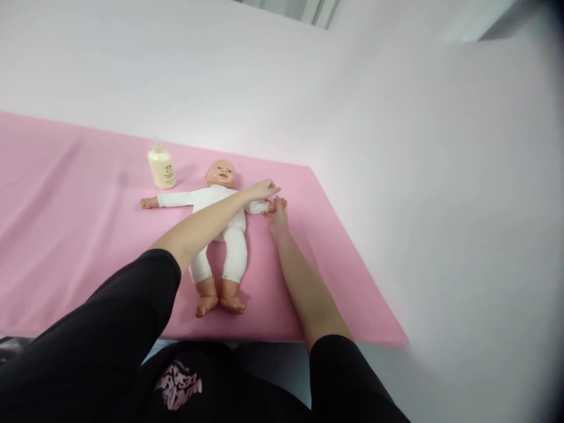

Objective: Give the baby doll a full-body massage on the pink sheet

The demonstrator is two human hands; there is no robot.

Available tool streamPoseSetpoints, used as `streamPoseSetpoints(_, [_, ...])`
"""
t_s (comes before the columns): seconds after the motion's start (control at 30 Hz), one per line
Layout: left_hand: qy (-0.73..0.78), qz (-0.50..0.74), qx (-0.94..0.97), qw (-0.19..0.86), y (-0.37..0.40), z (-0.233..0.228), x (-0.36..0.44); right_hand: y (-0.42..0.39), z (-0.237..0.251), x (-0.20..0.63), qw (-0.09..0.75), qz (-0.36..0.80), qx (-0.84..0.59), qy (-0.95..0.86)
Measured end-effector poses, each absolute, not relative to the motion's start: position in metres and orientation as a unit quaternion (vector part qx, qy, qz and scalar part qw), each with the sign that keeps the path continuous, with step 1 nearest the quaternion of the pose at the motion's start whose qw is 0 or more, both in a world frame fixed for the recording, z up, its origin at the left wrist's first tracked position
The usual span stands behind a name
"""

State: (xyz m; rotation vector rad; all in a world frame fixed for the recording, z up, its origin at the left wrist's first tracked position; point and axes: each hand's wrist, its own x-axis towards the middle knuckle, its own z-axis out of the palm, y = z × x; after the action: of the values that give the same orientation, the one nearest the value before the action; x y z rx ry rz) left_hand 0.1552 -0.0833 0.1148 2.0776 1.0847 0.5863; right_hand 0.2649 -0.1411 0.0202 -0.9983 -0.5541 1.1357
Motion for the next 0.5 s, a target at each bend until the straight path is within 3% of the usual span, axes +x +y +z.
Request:
streamPoseSetpoints(0.23, [0.380, 0.190, 0.821, 0.382, -0.082, 0.068, 0.169, -0.144, 0.021, 0.261, 0.683, 0.495, -0.461, -0.275])
streamPoseSetpoints(0.5, [0.342, 0.165, 0.835, 0.399, -0.084, 0.072, 0.170, -0.140, 0.013, 0.267, 0.697, 0.502, -0.443, -0.258])
